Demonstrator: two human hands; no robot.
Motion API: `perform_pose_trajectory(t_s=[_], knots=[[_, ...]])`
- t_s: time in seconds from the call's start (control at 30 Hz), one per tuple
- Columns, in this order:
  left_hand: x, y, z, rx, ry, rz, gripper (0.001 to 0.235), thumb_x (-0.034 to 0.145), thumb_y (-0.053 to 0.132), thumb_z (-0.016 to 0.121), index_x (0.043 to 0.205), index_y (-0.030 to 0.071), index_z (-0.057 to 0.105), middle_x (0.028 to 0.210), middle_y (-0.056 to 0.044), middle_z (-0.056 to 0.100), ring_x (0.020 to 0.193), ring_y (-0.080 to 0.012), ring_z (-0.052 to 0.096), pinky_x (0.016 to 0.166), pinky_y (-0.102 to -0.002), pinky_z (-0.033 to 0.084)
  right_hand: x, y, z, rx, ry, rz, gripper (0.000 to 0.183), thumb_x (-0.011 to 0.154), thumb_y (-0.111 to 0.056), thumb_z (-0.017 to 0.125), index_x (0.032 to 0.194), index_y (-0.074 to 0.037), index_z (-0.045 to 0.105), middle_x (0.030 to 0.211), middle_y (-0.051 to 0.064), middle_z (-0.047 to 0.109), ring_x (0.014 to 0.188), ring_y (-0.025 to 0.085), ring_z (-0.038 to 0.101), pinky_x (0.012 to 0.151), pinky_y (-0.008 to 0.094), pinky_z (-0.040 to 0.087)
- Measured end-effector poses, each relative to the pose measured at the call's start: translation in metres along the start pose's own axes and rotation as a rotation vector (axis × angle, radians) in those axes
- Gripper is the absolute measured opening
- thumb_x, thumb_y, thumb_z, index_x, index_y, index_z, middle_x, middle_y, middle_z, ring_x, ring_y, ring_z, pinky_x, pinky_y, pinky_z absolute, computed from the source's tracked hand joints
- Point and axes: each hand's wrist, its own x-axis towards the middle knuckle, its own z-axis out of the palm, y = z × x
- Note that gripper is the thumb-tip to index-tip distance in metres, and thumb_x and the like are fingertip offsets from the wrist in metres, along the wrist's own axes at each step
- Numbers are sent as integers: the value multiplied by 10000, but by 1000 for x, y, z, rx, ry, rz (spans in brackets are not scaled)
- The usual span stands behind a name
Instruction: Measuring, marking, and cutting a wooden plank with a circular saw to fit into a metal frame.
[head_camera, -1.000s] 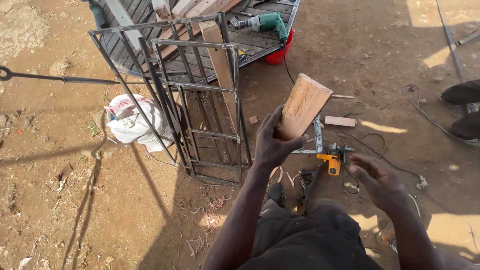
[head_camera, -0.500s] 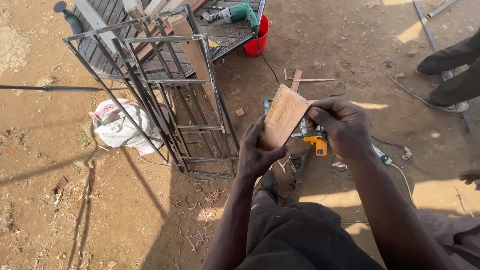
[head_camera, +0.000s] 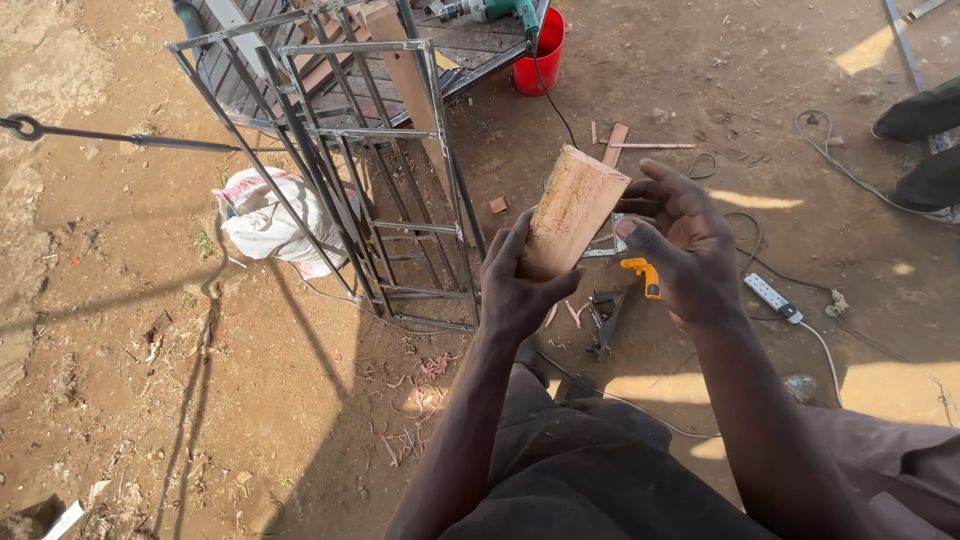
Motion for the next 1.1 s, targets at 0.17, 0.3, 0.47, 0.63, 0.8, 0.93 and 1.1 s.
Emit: perform_pose_trajectory(t_s=[0.17,0.3,0.47,0.63,0.8,0.93,1.1], knots=[[-4,3,-3,56,-18,-5,863,563,259,940,1371,149,659,1001,-110,611,929,-252,615,863,-363,490,17,-4,5,-252,-35,-255,365,973,-7,766,1323,37,675,1122,222,674,953,187,627,760,331,518],[-4,-3,-15,47,-9,-4,860,553,277,948,1356,146,668,1021,-104,627,938,-247,617,871,-371,491,18,1,21,-278,-11,-307,343,935,45,795,1268,57,714,1039,247,690,908,224,666,729,357,565],[1,-1,-45,18,14,55,814,622,328,965,1350,121,665,994,-128,627,929,-296,642,867,-423,510,20,20,52,-155,62,-304,273,968,52,767,1226,76,680,944,254,696,861,233,696,744,363,586],[8,-35,-88,30,16,58,579,740,345,910,1245,147,708,971,-73,643,909,-244,656,820,-368,517,19,30,95,-121,59,-317,267,975,68,769,1203,94,634,971,255,704,918,230,700,803,366,594],[17,-46,-155,181,-212,-66,367,869,411,746,976,89,607,869,-18,523,757,-174,446,648,-331,382,11,39,156,-208,44,-215,262,970,132,758,1190,54,639,1036,185,709,939,226,717,797,280,615],[23,-87,-195,355,-277,-62,253,865,280,748,880,88,584,856,-82,639,733,-274,540,607,-418,411,6,68,206,-179,33,-134,266,960,130,746,1182,51,623,1131,208,698,1063,266,714,940,316,631],[23,-147,-234,403,-182,-192,255,869,208,747,778,93,539,834,-55,614,707,-256,524,591,-423,402,12,81,237,-135,9,-50,147,1011,153,637,1116,66,584,1118,261,691,999,316,740,878,340,646]])
